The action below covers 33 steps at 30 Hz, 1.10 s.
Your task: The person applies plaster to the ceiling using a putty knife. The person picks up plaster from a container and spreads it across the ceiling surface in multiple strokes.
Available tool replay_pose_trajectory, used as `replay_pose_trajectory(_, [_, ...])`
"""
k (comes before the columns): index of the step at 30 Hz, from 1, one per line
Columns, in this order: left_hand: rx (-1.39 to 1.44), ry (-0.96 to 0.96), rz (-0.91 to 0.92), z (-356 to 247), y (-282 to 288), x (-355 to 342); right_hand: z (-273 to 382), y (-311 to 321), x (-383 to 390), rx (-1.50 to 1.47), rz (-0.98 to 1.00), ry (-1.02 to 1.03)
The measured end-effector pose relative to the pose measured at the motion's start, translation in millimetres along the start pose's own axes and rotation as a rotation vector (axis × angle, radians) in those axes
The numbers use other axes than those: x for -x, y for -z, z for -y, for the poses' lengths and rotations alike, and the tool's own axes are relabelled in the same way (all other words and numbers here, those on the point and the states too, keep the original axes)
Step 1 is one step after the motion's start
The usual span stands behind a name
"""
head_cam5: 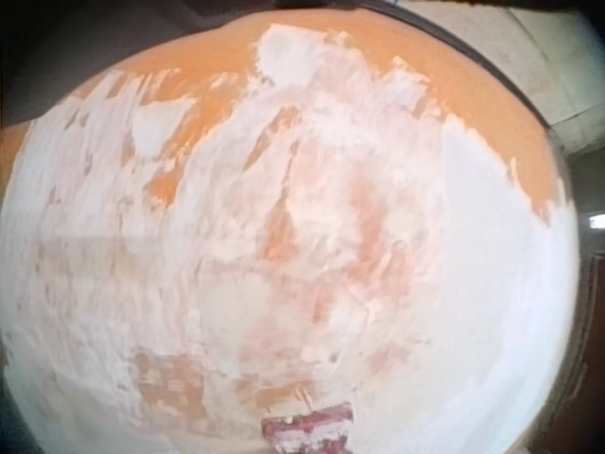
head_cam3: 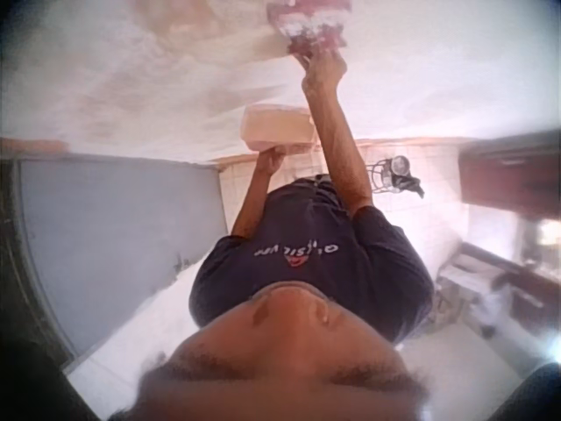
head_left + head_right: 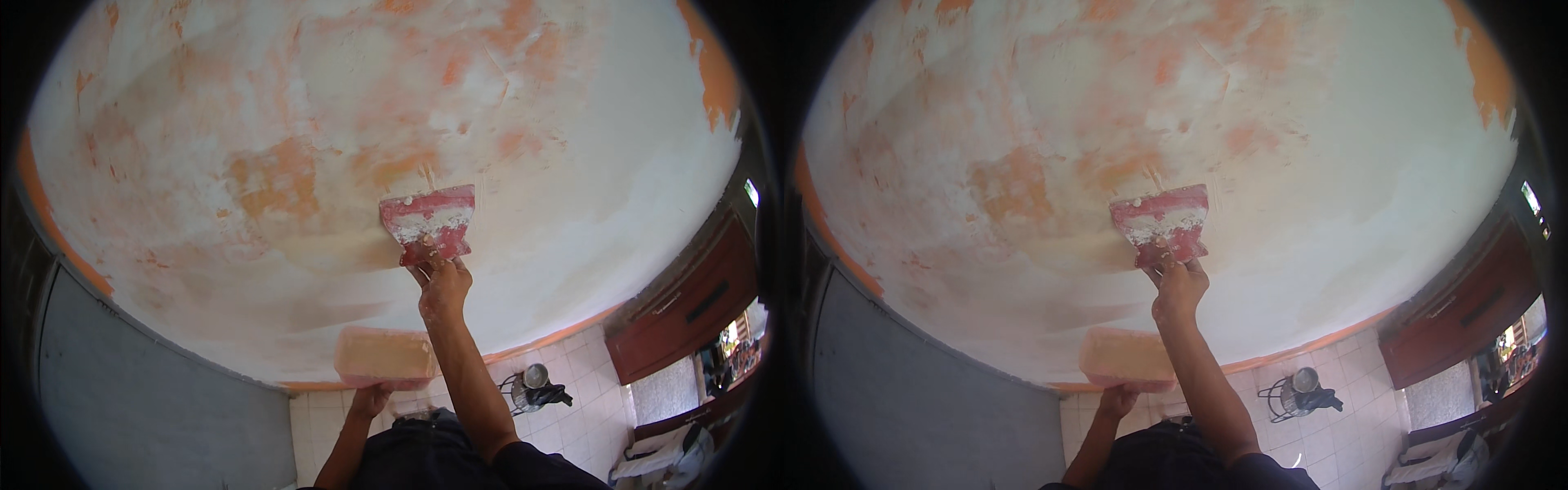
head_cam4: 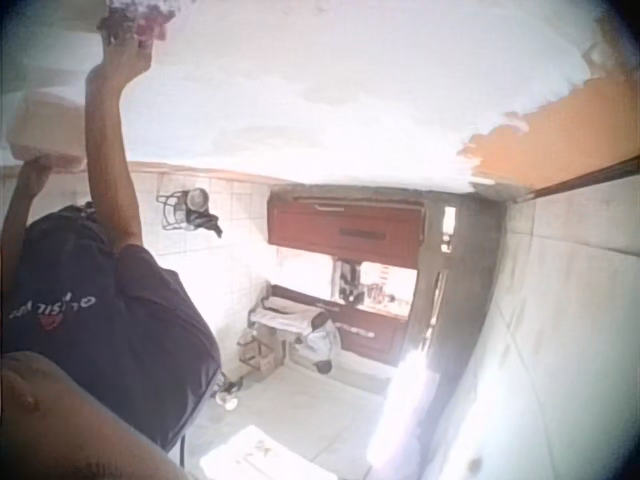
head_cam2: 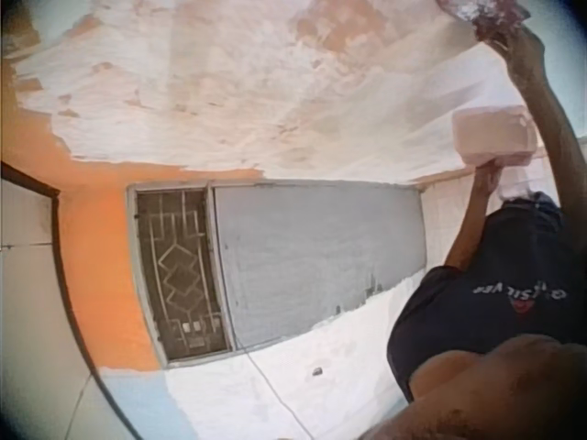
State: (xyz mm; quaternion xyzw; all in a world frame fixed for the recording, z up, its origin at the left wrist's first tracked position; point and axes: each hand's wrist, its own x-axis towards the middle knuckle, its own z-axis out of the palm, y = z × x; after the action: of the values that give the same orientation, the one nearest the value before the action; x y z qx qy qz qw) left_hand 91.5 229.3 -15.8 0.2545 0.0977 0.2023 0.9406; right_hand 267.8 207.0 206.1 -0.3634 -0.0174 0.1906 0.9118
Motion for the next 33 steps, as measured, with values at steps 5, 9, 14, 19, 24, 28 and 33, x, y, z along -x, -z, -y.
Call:
replay_pose_trajectory(5, [0.063, -0.01, 0.069, 6, 41, 9, -41, 59, -8, 0.053, -0.09, -0.121])
replay_pose_trajectory(9, [0.034, -0.004, 0.0, 7, 39, 21, -57, 127, 20, 0.136, -0.118, -0.144])
replay_pose_trajectory(14, [0.185, 0.04, -0.036, -3, 46, 31, -22, 81, 47, 0.11, 0.119, 0.016])
replay_pose_trajectory(19, [0.174, -0.059, 0.019, 3, 72, 28, 2, -12, 14, -0.002, 0.101, 0.126])
replay_pose_trajectory(24, [-0.156, -0.179, 0.094, 1, 94, 32, -51, 62, -6, 0.04, -0.13, -0.081])
replay_pose_trajectory(28, [0.253, -0.147, 0.161, -5, 81, 43, -94, 170, 4, 0.145, -0.195, -0.16])
replay_pose_trajectory(33, [-0.195, -0.318, -0.05, -7, 145, 59, -41, 112, 50, 0.041, 0.094, -0.04])
